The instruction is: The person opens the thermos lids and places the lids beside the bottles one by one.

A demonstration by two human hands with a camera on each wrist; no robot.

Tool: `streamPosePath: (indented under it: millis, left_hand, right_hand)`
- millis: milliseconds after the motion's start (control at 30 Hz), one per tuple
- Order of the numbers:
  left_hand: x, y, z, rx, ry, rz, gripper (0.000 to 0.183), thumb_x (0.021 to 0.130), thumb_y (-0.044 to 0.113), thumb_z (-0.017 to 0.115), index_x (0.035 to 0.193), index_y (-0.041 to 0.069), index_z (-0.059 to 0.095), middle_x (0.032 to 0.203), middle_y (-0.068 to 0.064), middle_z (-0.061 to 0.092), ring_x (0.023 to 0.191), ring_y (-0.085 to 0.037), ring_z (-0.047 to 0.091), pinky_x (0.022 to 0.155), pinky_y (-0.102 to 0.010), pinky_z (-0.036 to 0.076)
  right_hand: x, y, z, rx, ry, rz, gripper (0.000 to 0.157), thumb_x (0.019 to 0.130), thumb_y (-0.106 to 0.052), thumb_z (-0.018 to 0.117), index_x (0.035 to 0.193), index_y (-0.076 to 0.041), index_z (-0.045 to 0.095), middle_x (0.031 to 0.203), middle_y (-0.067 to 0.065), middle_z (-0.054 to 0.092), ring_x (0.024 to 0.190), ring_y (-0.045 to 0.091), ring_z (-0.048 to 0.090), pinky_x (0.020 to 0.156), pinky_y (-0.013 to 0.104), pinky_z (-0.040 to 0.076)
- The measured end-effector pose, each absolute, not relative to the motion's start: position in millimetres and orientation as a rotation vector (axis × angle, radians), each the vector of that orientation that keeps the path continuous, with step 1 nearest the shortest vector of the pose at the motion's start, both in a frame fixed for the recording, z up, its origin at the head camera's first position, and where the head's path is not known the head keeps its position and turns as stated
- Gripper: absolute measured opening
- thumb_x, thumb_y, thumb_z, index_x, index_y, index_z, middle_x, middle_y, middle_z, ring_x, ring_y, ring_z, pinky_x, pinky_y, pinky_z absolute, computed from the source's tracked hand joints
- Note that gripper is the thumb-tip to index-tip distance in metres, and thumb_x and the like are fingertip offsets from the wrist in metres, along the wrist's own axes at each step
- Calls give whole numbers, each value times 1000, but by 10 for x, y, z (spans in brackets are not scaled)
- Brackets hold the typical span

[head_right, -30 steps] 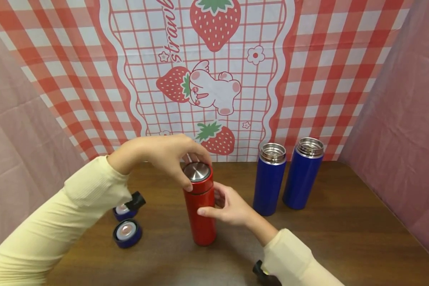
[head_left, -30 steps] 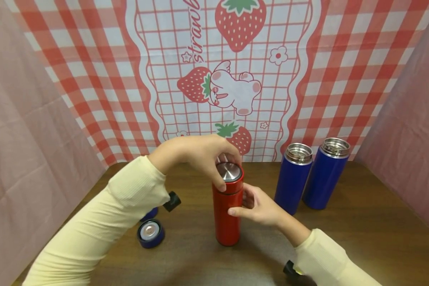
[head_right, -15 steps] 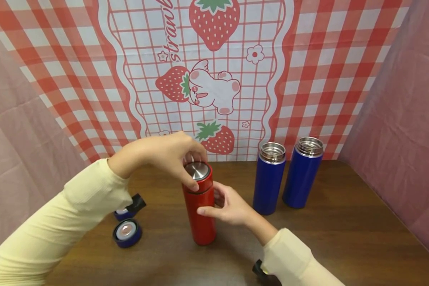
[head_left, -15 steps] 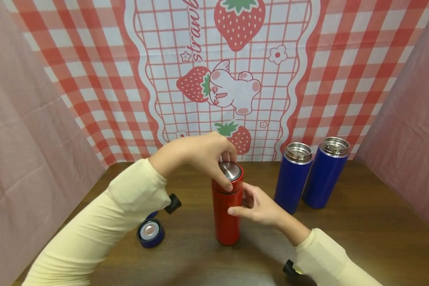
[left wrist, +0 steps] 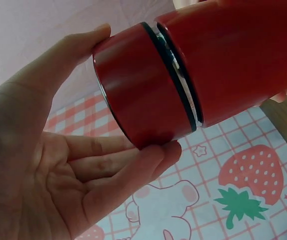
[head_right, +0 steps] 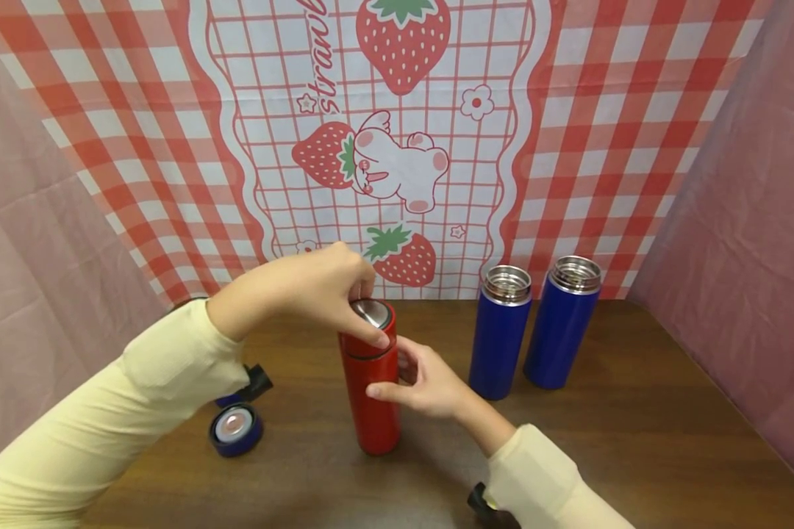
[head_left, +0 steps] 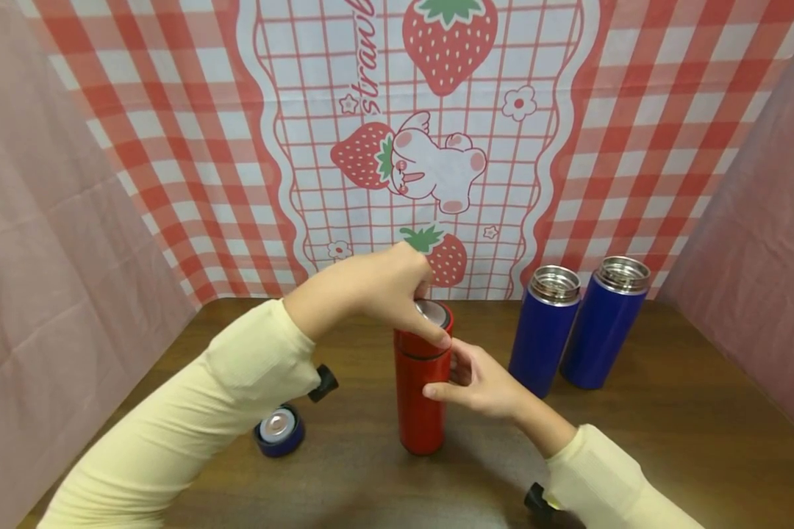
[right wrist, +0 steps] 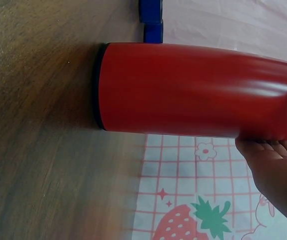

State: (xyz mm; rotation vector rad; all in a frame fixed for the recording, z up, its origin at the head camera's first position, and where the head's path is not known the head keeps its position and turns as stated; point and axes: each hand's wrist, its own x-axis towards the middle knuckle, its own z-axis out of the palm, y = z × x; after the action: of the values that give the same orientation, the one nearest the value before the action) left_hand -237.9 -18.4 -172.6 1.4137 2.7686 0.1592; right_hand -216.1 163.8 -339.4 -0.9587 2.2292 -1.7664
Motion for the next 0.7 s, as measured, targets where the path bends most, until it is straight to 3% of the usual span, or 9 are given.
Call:
streamPosePath:
  millis: [400, 600, 700]
  left_hand:
    - [-2315, -148, -1764, 1182, 2901, 92, 58, 74, 63, 70, 61, 17, 38, 56, 6, 30, 50, -5, 29, 44, -19, 26]
    - [-2313, -167, -1788, 1055, 2856, 126, 62, 76, 68, 64, 58, 17, 34, 54, 6, 26, 48, -5, 25, 44, -19, 25]
    - [-2336, -188, -1790, 1102, 2798, 171, 55, 77, 65, 66, 71, 13, 52, 63, 5, 44, 55, -5, 39, 50, -18, 36]
  right_hand:
    - [-2157, 1656, -3396, -953, 2254, -1735, 55, 87, -13, 70, 130, 10, 45, 121, 31, 61, 103, -2, 63, 91, 20, 52]
    - [-2170, 1659, -3391, -979, 2259, -1727, 56, 87, -11, 69, 133, 7, 44, 125, 30, 60, 105, -2, 62, 91, 20, 52]
    - [-2163, 1658, -3400, -973, 2248, -1744, 59, 86, -11, 70, 134, 8, 42, 126, 31, 58, 106, -3, 62, 92, 19, 51]
